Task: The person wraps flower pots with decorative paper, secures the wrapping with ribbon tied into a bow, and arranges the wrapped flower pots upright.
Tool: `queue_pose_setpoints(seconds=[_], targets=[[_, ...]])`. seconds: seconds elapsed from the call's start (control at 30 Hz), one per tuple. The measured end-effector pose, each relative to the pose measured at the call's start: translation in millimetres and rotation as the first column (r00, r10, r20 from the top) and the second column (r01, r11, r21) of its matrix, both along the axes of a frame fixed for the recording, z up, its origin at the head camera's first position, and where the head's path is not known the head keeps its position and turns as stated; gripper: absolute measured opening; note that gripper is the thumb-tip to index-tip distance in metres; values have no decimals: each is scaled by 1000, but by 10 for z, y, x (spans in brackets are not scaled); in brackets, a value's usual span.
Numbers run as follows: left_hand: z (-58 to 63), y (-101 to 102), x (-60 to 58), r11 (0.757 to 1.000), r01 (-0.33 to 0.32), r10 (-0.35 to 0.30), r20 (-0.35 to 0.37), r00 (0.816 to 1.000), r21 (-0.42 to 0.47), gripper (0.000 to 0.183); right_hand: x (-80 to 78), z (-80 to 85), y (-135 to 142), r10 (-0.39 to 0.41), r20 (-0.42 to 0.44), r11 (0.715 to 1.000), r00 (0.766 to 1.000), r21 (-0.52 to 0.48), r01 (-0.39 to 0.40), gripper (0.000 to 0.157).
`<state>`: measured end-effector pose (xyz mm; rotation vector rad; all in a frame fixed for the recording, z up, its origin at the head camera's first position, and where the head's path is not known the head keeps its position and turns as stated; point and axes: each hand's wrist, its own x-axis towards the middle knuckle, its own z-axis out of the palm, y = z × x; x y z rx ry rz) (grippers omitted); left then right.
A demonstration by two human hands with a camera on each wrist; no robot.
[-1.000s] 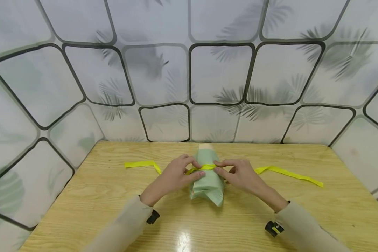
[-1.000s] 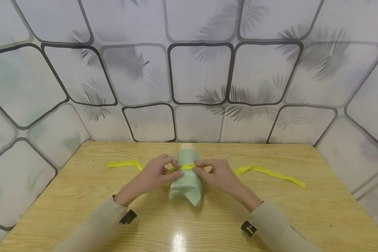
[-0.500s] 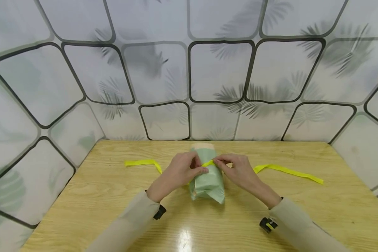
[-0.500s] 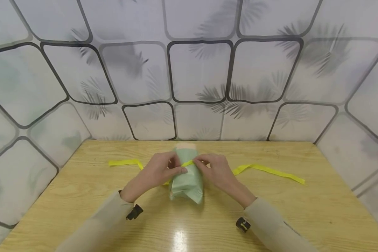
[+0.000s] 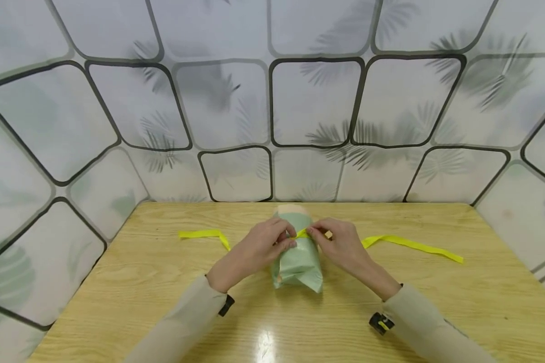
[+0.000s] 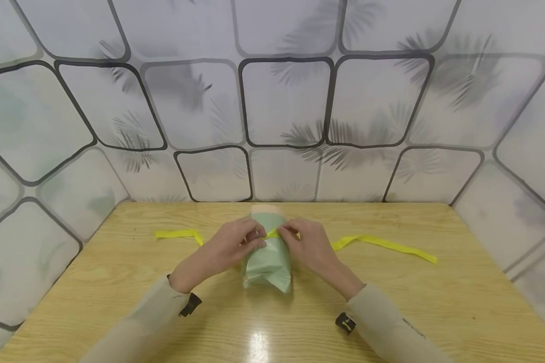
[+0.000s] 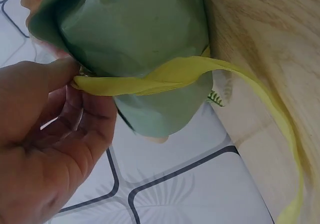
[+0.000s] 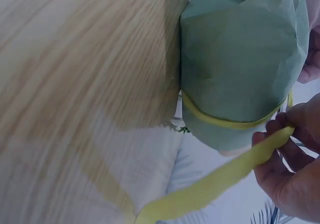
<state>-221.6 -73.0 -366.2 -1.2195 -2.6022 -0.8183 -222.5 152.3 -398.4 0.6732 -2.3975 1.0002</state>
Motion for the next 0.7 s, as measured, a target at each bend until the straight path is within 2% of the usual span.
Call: queue_pose_setpoints(seconds=[0.13, 0.3, 0.47, 0.57, 0.7], targets=[[11, 40, -27, 1000, -19, 19, -26, 999, -15, 10, -16, 0, -44, -11, -1, 998, 1000, -54, 11, 5], [11, 74, -31, 998, -59, 60, -19, 998, 26, 12, -12, 29, -93, -42, 66, 991, 997, -122, 50, 4], [11, 98, -21, 994, -91, 92, -24, 995, 55, 14, -43, 69, -139, -77, 62, 987, 995, -139, 85, 14], [-7, 97, -10, 995, -89, 92, -77, 993, 42, 15, -62, 59, -142, -55, 27, 993, 998, -108, 57, 11], [-45, 85, 19, 996, -88, 90, -138, 986, 24, 13, -64, 27, -84, 30, 0, 998, 1000, -53, -30, 1]])
